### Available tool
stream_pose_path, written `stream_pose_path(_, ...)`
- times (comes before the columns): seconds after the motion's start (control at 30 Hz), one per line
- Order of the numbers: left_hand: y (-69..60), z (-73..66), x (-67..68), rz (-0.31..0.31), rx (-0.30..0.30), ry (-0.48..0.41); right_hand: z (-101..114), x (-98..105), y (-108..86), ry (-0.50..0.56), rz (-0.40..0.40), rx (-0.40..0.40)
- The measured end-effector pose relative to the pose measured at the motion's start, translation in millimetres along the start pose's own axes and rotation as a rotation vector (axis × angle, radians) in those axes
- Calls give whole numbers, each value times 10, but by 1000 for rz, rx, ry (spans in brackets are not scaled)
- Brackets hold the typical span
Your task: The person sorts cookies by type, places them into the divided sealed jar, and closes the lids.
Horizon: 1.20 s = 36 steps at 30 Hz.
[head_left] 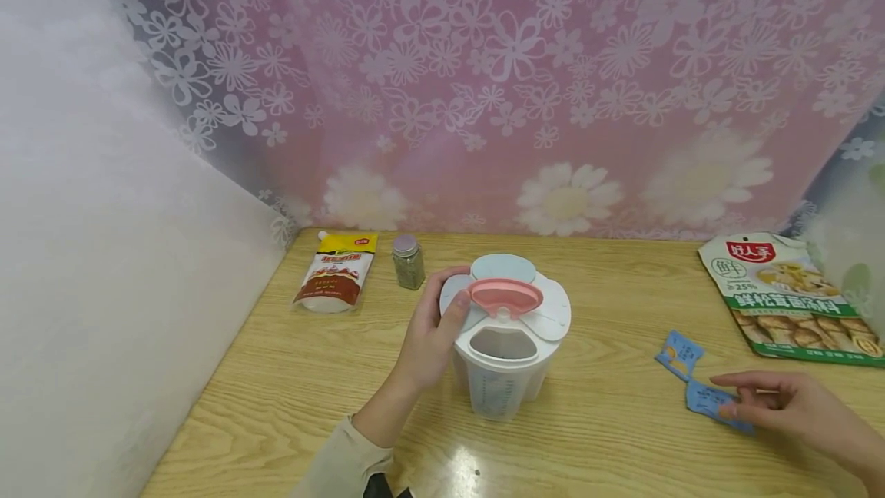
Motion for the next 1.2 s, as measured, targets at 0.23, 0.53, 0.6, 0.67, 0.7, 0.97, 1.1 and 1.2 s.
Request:
stream_pose_path(0.23,1,11,4,-6,9,-1,-105,31,-58,-167,-56,-94)
stream_pose_path(0.53,-1,-3,5,-4,-1,-9,-115,8,-50,-358,-40,-221)
stream_pose_path(0.6,-2,-3,5,-5,1,-6,-106,8,-45,-368,-38,-237)
stream_pose_path(0.67,-2,-3,2,-6,2,-8,-99,8,-47,-366,-45,-247)
stream_pose_path(0.7,-2,-4,-1,-4,0,-11,-96,9,-47,-355,-52,-252)
stream_pose_path(0.97,-3,-6,-12,1,-9,-15,-66,30,-30,-275,-135,-250)
stream_pose_path(1.1,0,-2,-11,2,-7,-15,-40,34,-12,-250,-152,-236)
stream_pose_path(1.2,0,0,-4,-2,-2,-12,14,24,13,-237,-148,-208)
Point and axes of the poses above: each hand's wrist, its own y-axis towards the middle knuckle, its own x-axis out of the back of the hand, z = x × y, the point moved 8 cm from there along y, towards the middle knuckle, and after that the axes turned 10 degrees about x, right-handed, at the moved point
